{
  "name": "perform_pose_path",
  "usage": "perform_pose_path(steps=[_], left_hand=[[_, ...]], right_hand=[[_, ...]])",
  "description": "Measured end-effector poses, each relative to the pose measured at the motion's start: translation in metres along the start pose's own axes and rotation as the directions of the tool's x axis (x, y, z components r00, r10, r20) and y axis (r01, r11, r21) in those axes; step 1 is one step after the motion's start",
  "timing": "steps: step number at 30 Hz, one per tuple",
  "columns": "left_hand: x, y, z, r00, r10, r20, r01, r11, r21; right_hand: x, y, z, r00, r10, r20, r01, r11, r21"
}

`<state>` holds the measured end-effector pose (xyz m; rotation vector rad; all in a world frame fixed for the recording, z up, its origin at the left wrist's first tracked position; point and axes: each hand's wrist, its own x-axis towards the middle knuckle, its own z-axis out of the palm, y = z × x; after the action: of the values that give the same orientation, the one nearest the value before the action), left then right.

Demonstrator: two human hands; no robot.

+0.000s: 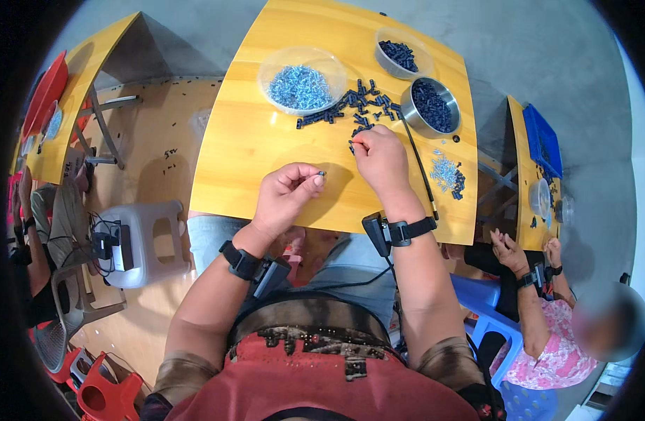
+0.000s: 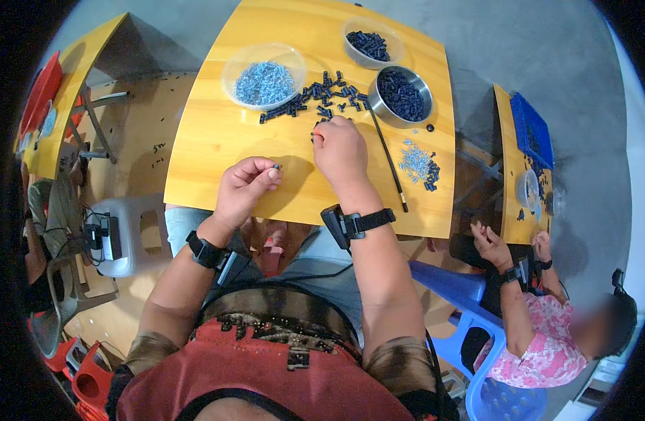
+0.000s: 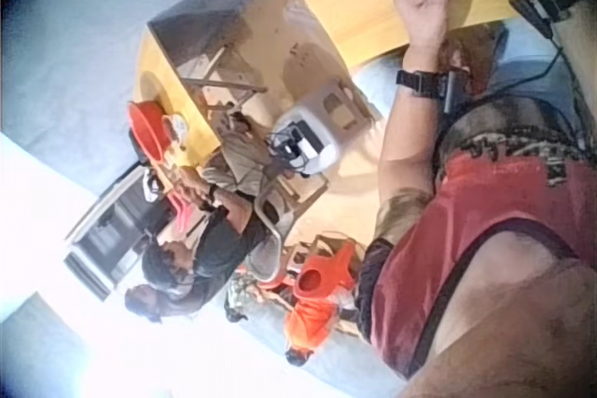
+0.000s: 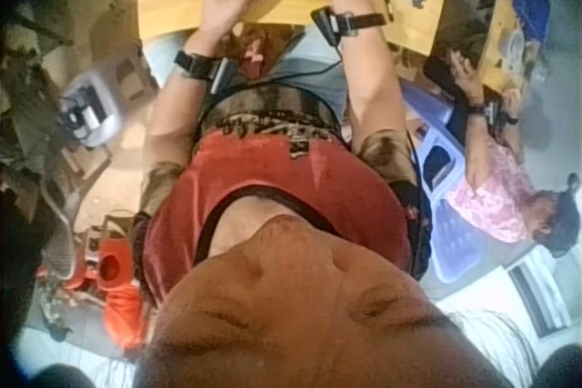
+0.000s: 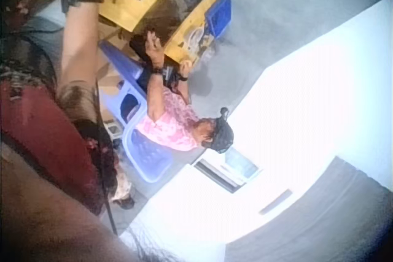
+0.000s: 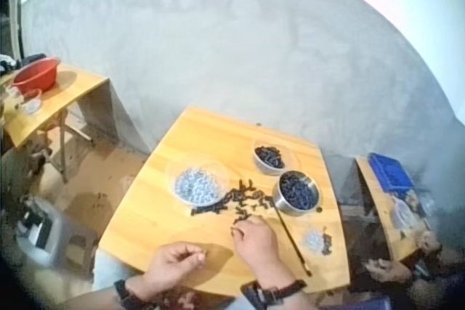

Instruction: Manually assembling small blue and black plastic components into a specific configuration.

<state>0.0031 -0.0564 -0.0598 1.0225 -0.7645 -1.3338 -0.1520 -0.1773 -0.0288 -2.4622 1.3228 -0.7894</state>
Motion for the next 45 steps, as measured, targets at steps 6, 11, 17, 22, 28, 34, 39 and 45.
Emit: perform_pose_path(steps=[6, 11, 17, 22, 28, 34, 39, 45], left_hand=[[0.001, -0.001, -0.004, 1.0, 0.013, 0.009, -0.013, 1.0, -0.004], [0.001, -0.001, -0.004, 1.0, 0.012, 0.013, -0.012, 0.999, -0.04], [0.002, 0.001, -0.005, 1.0, 0.008, 0.027, -0.008, 1.0, 0.007], [0.001, 0.002, -0.005, 1.0, -0.006, 0.011, 0.006, 1.0, -0.008], [-0.007, 0.01, 0.005, 0.999, -0.05, 0.019, 0.05, 0.999, 0.005], [-0.023, 0.022, 0.019, 0.99, -0.136, 0.031, 0.133, 0.988, 0.078], [-0.035, 0.022, 0.022, 0.985, -0.168, 0.041, 0.162, 0.98, 0.118], [-0.048, 0.018, 0.03, 0.992, -0.121, -0.019, 0.122, 0.988, 0.096]], right_hand=[[0.002, -0.003, 0.002, 0.997, 0.046, 0.06, -0.044, 0.998, -0.036], [0.004, -0.003, 0.002, 0.995, 0.041, 0.089, -0.033, 0.996, -0.083], [0.004, -0.01, -0.014, 0.998, 0.014, 0.065, -0.009, 0.997, -0.073], [-0.023, -0.025, -0.03, 0.993, 0.072, 0.092, -0.093, 0.967, 0.238], [-0.064, -0.06, -0.037, 0.982, 0.025, 0.186, -0.107, 0.886, 0.45], [-0.081, -0.067, -0.037, 0.997, 0.024, 0.079, -0.057, 0.893, 0.447], [-0.092, -0.069, -0.041, 0.998, 0.022, 0.064, -0.049, 0.888, 0.458], [-0.109, -0.065, -0.031, 0.986, 0.151, 0.074, -0.165, 0.787, 0.594]])
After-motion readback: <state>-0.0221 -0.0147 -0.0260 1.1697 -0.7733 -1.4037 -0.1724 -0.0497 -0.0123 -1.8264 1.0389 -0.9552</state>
